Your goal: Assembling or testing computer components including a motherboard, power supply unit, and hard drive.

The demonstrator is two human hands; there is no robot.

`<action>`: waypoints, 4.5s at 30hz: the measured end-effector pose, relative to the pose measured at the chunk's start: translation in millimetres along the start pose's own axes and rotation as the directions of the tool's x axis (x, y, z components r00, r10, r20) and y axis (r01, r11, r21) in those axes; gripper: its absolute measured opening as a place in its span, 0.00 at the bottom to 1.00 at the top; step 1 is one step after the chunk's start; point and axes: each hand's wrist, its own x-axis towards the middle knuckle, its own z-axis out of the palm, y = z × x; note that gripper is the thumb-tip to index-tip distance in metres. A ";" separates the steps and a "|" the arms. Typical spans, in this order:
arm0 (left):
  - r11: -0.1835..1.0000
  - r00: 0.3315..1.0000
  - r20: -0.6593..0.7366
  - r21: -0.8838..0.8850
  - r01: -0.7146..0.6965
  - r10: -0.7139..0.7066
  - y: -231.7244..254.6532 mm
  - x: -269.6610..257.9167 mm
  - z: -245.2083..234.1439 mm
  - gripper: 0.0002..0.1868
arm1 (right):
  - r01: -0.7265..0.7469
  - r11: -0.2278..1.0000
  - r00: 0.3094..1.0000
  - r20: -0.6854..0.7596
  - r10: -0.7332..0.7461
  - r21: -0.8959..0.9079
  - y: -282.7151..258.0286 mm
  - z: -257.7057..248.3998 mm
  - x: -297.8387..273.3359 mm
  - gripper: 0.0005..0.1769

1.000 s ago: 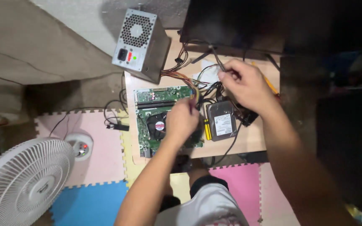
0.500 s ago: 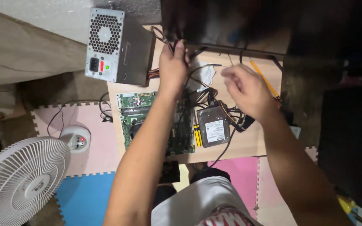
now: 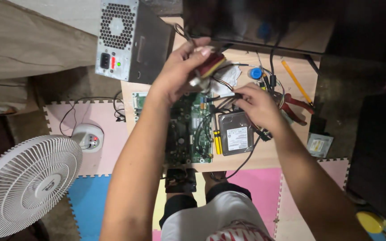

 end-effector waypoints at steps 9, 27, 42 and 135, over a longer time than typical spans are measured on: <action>0.947 0.946 -0.110 0.140 -0.288 0.304 -23.8 -50.8 12.4 0.25 | -0.164 0.940 0.981 0.147 0.125 0.298 40.9 -13.0 5.8 0.12; -0.238 0.985 0.014 0.971 0.027 0.170 -140.3 -91.5 129.2 0.44 | -0.108 0.994 0.985 0.128 0.111 -0.032 65.3 0.9 -11.8 0.13; 0.278 0.892 -0.071 0.959 -0.063 0.446 -130.7 -102.6 143.9 0.55 | -0.284 0.959 0.938 0.200 0.282 -0.021 52.5 -27.8 -24.5 0.13; 0.117 0.630 0.057 0.966 -0.231 0.775 123.9 -228.7 -124.9 0.52 | 0.213 0.863 0.914 -0.217 -0.342 -0.458 -166.3 130.7 100.4 0.40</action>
